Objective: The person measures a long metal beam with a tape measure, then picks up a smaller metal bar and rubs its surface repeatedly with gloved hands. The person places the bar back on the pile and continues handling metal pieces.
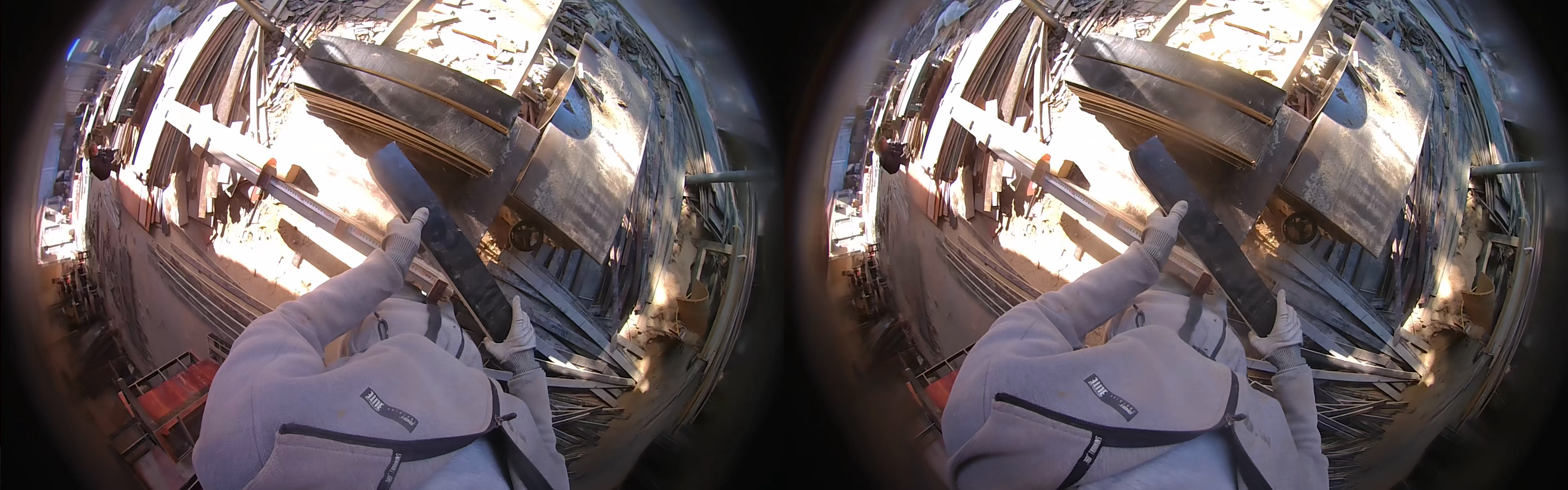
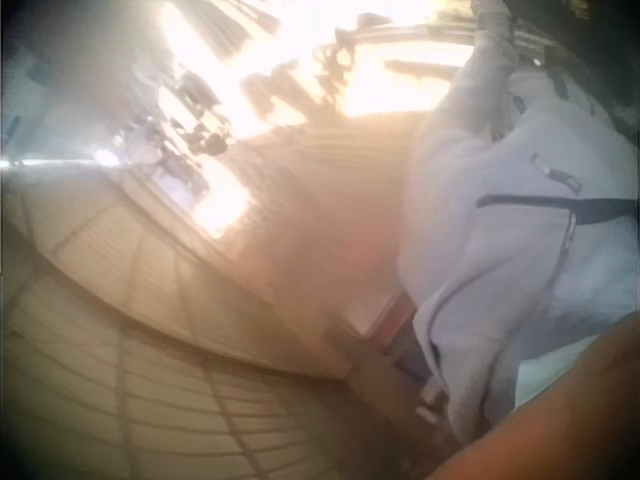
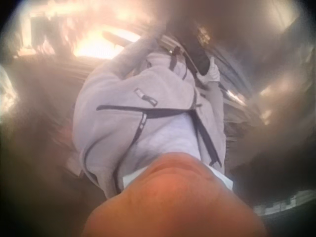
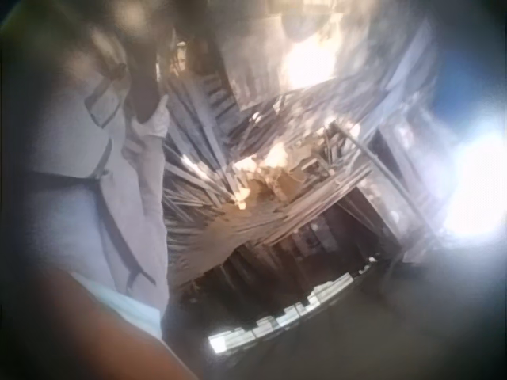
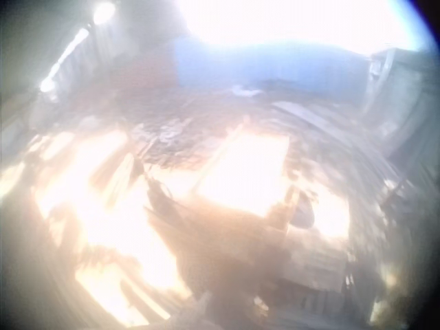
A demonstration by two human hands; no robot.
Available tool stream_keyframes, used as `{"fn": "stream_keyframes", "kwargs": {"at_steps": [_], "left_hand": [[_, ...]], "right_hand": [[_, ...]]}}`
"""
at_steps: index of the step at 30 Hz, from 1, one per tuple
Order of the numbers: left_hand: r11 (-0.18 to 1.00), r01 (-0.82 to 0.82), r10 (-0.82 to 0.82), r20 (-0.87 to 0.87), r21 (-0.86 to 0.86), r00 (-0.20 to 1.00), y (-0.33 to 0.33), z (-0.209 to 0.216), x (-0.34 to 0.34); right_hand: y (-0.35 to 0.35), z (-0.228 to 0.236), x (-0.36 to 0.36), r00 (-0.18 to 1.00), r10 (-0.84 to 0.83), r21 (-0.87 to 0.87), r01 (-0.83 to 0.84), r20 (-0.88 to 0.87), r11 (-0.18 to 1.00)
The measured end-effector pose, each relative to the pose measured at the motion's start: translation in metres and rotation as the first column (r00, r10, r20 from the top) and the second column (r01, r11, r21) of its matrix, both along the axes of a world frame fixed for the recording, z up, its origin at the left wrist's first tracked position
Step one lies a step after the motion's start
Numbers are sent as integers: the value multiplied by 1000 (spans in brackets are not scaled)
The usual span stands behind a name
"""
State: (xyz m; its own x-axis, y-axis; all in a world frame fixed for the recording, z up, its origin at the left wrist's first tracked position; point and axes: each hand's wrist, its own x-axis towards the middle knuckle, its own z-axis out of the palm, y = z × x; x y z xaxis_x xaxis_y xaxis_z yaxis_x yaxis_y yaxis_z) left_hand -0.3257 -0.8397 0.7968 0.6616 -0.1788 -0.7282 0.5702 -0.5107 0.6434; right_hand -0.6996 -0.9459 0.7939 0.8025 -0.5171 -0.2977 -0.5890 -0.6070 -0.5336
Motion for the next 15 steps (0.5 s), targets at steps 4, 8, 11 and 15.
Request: {"fn": "stream_keyframes", "kwargs": {"at_steps": [4,8,11,15], "left_hand": [[966,117,-48,287,-230,957,-28,67,-12],[903,209,-70,351,-375,934,-64,111,-47],[883,289,-156,351,-370,923,-78,117,-60],[844,411,-305,323,-345,896,-105,96,-81]], "right_hand": [[10,20,36,988,-132,347,153,-84,925],[27,33,18,958,-277,469,280,-77,838],[40,33,-14,929,-358,458,358,-90,814],[60,27,-53,883,-448,222,468,-136,855]]}}
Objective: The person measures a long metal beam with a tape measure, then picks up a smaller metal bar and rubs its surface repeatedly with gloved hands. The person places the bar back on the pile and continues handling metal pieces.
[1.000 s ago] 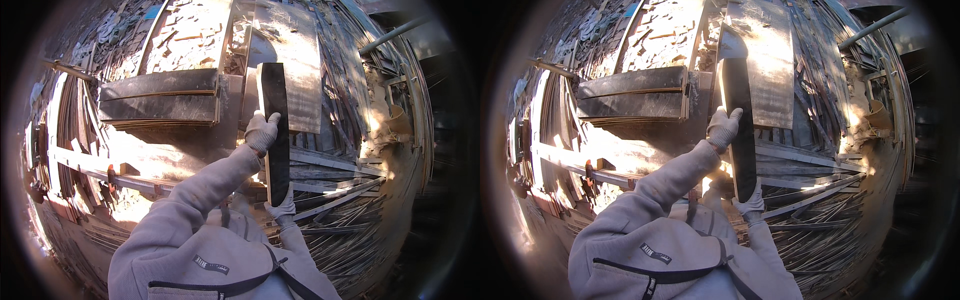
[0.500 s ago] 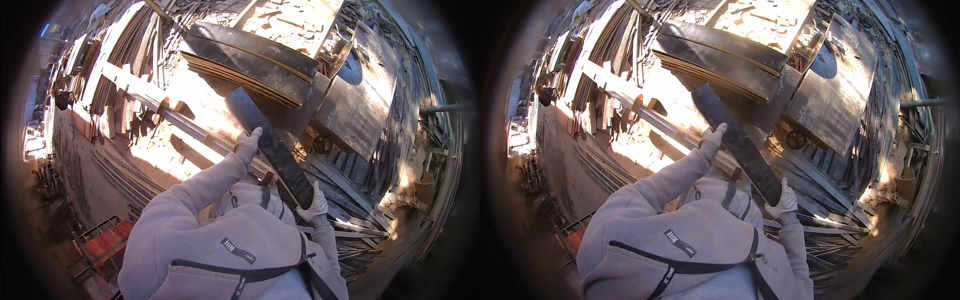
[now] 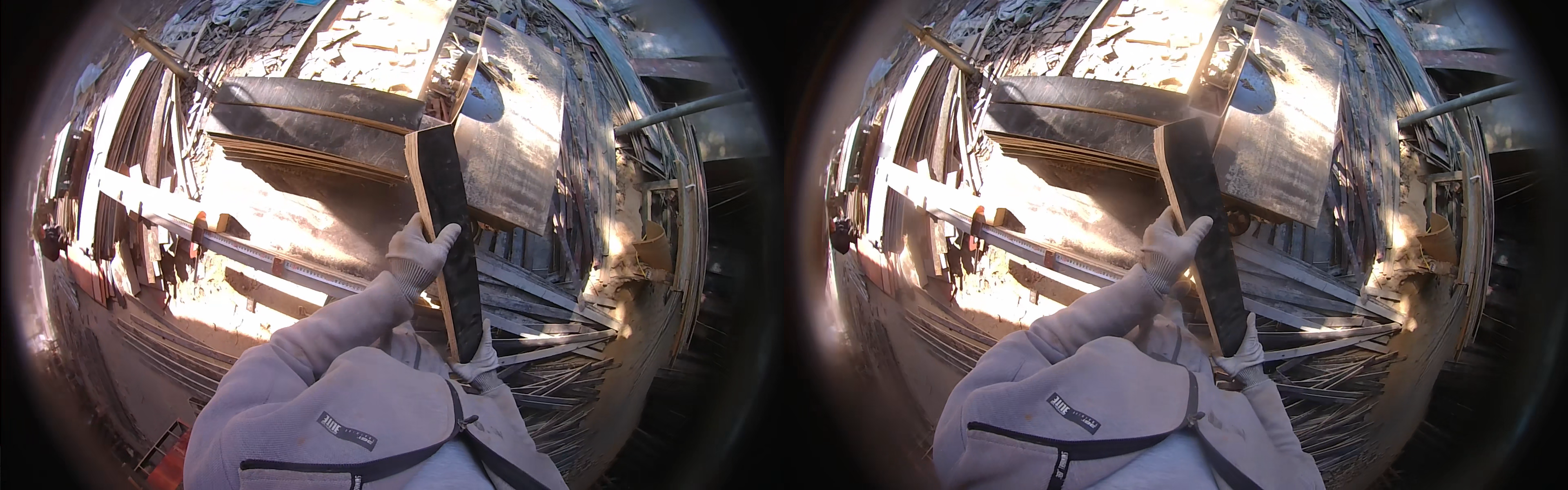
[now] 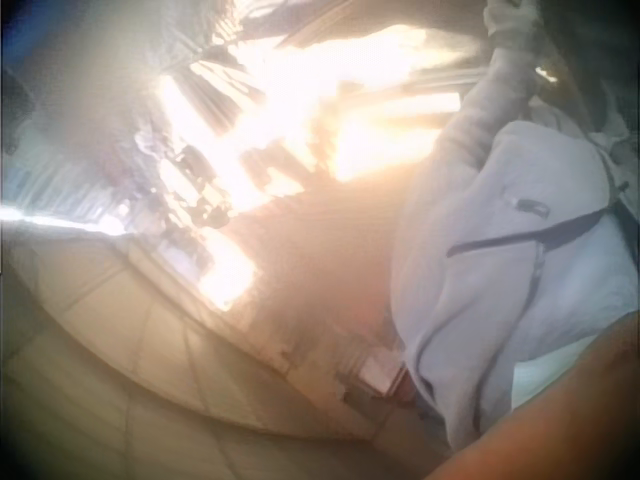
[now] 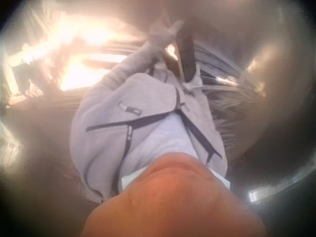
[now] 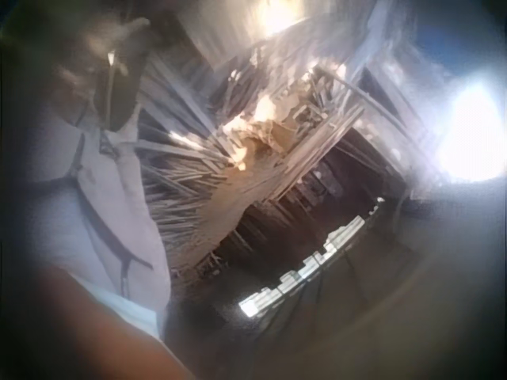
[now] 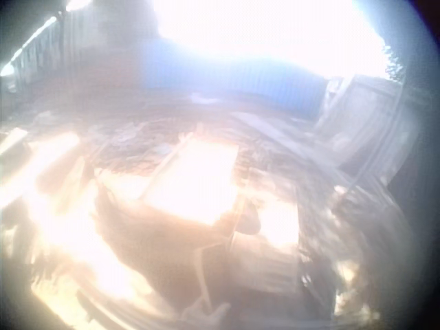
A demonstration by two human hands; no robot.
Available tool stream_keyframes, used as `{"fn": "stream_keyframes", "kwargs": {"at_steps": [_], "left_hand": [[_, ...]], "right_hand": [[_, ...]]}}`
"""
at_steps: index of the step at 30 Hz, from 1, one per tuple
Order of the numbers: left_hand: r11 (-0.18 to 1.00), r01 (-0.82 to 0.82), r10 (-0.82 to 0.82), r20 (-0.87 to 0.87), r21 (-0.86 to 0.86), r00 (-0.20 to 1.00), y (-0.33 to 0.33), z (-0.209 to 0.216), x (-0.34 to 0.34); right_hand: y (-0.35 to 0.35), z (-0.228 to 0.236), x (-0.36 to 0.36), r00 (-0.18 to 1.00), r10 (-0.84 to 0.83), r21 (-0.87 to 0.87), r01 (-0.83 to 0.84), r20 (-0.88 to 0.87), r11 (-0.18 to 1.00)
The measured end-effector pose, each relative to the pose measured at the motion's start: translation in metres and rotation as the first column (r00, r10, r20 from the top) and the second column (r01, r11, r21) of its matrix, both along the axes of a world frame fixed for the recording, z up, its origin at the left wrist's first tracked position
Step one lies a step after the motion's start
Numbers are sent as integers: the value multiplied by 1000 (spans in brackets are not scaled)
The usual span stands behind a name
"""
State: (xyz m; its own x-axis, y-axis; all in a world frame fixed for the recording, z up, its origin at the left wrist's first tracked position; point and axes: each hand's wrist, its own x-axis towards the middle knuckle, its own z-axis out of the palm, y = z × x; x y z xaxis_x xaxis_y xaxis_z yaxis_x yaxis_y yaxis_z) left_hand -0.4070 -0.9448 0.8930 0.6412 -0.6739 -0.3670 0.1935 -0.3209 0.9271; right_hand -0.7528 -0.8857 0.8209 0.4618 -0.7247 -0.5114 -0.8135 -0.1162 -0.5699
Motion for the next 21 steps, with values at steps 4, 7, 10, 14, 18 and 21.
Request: {"fn": "stream_keyframes", "kwargs": {"at_steps": [4,7,10,14,18,21], "left_hand": [[961,205,-200,-44,186,979,-63,-62,-10],[880,291,-267,-114,375,957,-119,-126,-9],[920,246,-175,-243,304,954,-160,-179,-6],[830,264,-150,-259,492,954,-208,-204,21],[812,278,-104,-341,514,934,-244,-210,38],[825,264,-73,-369,499,926,-264,-223,47]], "right_hand": [[13,5,-9,997,2,-333,25,80,943],[9,12,11,973,-112,-258,58,-203,964],[-13,14,47,941,-177,-295,89,-288,951],[-58,12,89,913,-186,-181,127,-364,975],[-96,9,114,891,-168,-81,148,-421,986],[-116,4,124,875,-162,-85,139,-456,987]]}}
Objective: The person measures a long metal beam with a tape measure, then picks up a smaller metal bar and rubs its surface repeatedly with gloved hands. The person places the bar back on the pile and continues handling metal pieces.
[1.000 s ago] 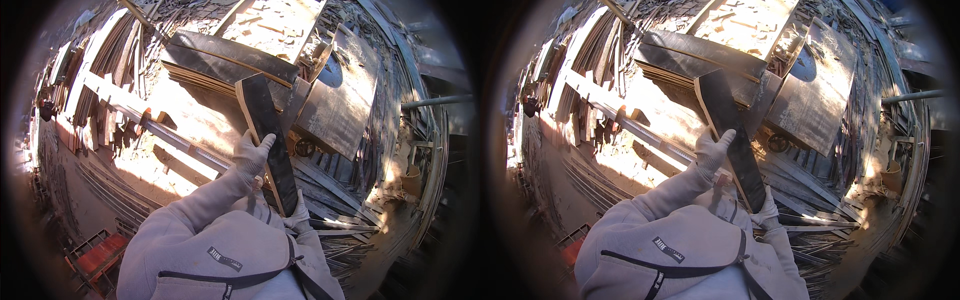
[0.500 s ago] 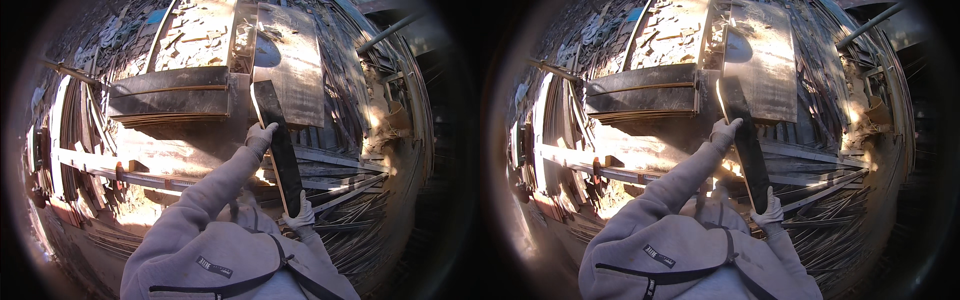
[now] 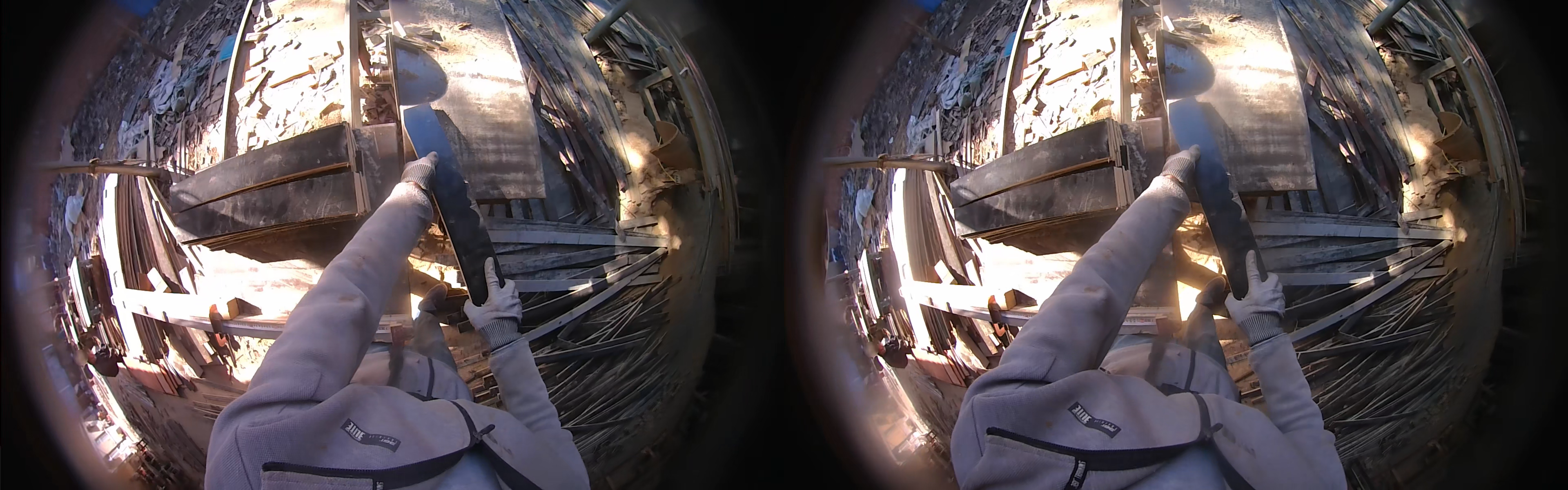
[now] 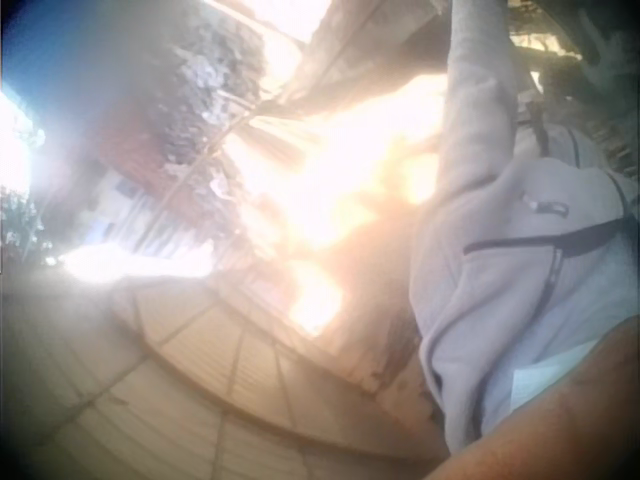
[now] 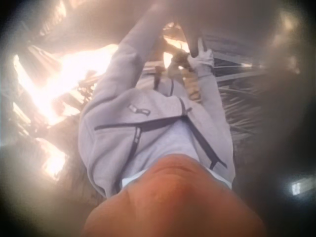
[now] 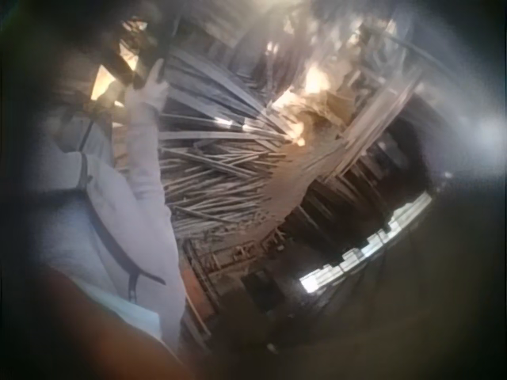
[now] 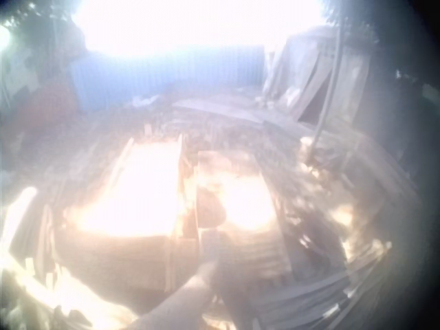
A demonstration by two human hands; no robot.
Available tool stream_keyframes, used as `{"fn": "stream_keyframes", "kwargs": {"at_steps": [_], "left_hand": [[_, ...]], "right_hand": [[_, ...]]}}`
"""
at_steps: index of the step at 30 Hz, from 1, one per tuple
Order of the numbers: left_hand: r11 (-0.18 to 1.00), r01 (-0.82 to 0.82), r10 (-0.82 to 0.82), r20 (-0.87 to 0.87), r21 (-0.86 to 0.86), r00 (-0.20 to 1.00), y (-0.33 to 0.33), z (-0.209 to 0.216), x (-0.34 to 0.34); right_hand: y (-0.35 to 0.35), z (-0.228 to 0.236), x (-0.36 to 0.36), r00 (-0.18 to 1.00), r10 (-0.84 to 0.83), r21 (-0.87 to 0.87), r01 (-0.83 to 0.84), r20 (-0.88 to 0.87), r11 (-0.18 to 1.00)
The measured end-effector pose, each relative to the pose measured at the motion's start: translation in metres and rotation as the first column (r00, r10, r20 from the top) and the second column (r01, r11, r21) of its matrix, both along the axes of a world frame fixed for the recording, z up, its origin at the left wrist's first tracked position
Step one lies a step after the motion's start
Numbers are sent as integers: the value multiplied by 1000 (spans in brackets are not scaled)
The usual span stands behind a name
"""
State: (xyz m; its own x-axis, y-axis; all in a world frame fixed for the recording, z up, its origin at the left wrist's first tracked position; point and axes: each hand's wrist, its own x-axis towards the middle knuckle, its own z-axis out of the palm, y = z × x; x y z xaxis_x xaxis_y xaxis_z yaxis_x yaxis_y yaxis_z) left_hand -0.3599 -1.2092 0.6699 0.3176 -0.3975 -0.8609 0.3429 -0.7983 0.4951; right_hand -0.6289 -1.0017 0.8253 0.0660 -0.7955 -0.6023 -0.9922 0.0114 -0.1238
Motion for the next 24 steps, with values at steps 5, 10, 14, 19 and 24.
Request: {"fn": "stream_keyframes", "kwargs": {"at_steps": [5,10,14,19,24], "left_hand": [[999,37,-37,12,-31,999,-25,-24,15],[998,54,-53,39,-40,998,-35,-23,21],[997,66,-63,70,-46,996,-36,-15,24],[993,106,-99,125,-54,987,-40,-21,30],[961,268,-244,239,-71,940,-53,-50,47]], "right_hand": [[-25,-4,11,1000,15,-13,-15,0,1000],[-40,1,19,1000,17,27,-17,-21,1000],[-46,3,24,998,33,30,-32,-51,999],[-52,7,29,998,32,63,-29,-54,998],[-58,9,45,997,39,81,-34,-61,996]]}}
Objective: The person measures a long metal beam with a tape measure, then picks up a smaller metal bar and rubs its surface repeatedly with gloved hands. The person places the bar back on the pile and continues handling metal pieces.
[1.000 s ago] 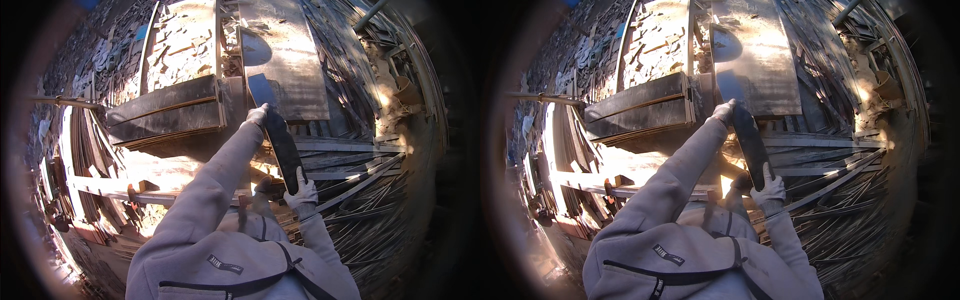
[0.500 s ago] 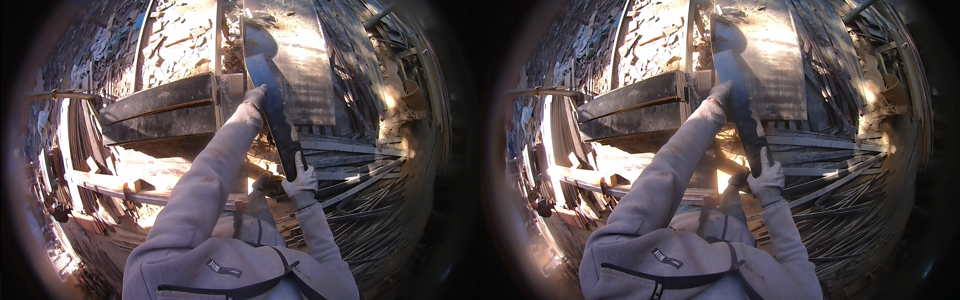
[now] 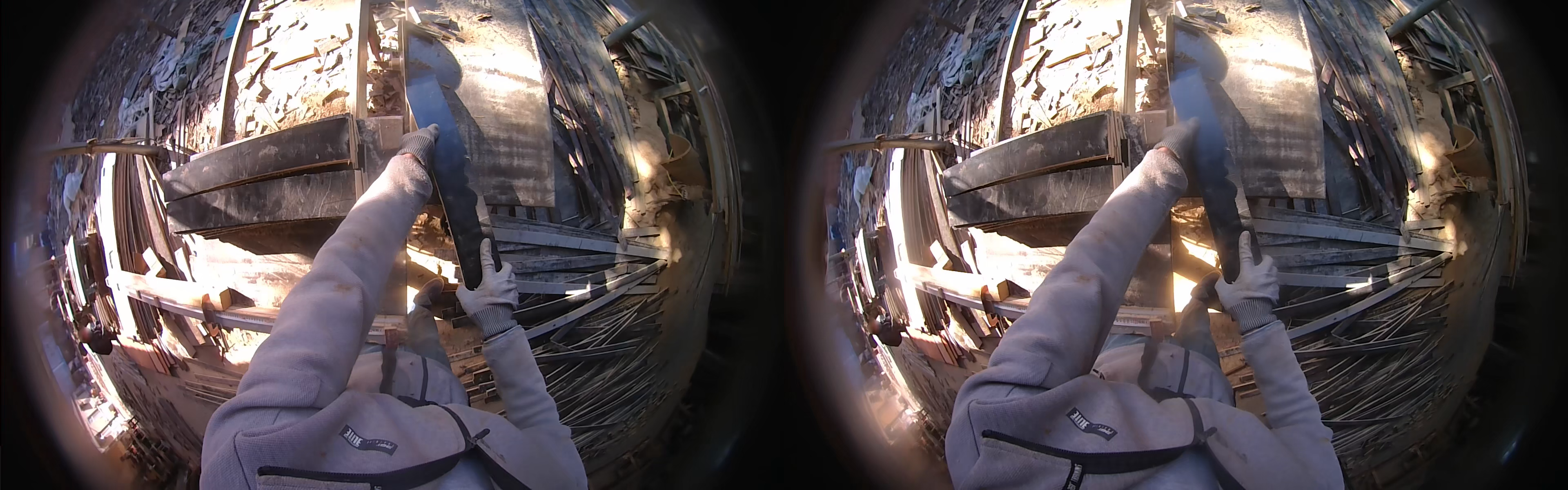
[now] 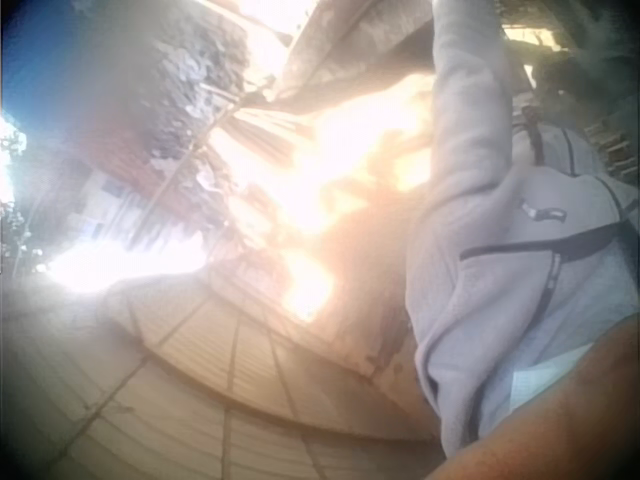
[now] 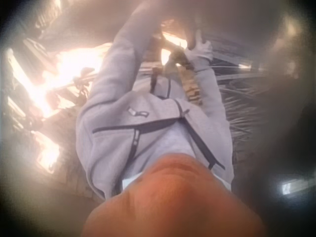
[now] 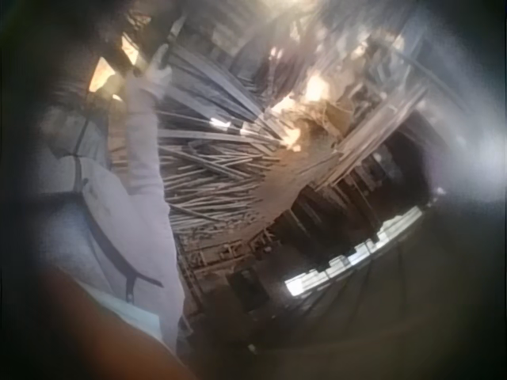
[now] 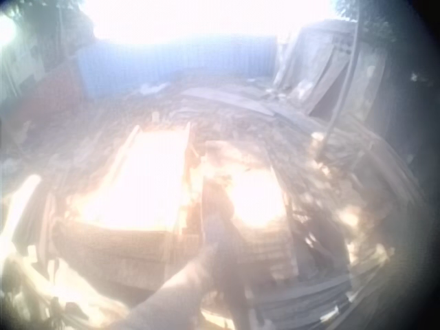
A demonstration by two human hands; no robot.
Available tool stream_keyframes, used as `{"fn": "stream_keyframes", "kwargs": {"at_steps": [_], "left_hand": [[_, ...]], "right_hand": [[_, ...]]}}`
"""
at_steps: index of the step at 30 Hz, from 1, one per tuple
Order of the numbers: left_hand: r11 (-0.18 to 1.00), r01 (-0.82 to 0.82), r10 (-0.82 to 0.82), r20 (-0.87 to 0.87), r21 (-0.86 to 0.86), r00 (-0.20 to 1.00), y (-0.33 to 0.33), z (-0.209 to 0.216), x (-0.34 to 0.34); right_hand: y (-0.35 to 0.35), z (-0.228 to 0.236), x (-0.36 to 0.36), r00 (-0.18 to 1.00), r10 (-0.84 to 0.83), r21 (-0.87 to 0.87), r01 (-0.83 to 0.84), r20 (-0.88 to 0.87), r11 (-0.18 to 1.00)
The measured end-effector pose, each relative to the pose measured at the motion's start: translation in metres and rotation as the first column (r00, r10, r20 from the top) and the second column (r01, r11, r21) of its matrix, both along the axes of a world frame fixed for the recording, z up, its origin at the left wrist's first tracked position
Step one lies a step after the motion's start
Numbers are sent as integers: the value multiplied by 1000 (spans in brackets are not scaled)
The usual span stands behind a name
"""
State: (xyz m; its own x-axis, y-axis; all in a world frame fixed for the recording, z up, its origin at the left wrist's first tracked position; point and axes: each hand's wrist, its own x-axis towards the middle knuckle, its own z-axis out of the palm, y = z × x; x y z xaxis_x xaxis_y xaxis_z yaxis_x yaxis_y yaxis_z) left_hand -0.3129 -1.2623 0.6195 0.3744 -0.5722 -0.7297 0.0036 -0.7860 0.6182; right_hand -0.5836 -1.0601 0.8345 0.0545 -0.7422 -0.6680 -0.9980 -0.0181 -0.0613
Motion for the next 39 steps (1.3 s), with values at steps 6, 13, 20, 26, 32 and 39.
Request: {"fn": "stream_keyframes", "kwargs": {"at_steps": [6,13,20,26,32,39], "left_hand": [[931,359,-340,202,-67,918,-13,1,18],[958,-194,232,-173,210,957,-12,36,2],[840,538,-538,246,70,806,-15,-2,30],[881,465,-471,236,85,850,-32,48,36],[978,-208,210,-117,23,971,-6,122,-9],[999,38,-39,-38,-33,999,250,197,-112]], "right_hand": [[2,-12,14,1000,-5,14,5,-5,1000],[25,-24,11,998,1,-91,4,60,996],[20,-23,30,1000,-22,-35,22,11,999],[-4,-12,58,999,-54,-21,54,6,998],[32,-43,15,974,-117,-152,148,193,977],[139,-40,-199,840,462,-662,-177,284,728]]}}
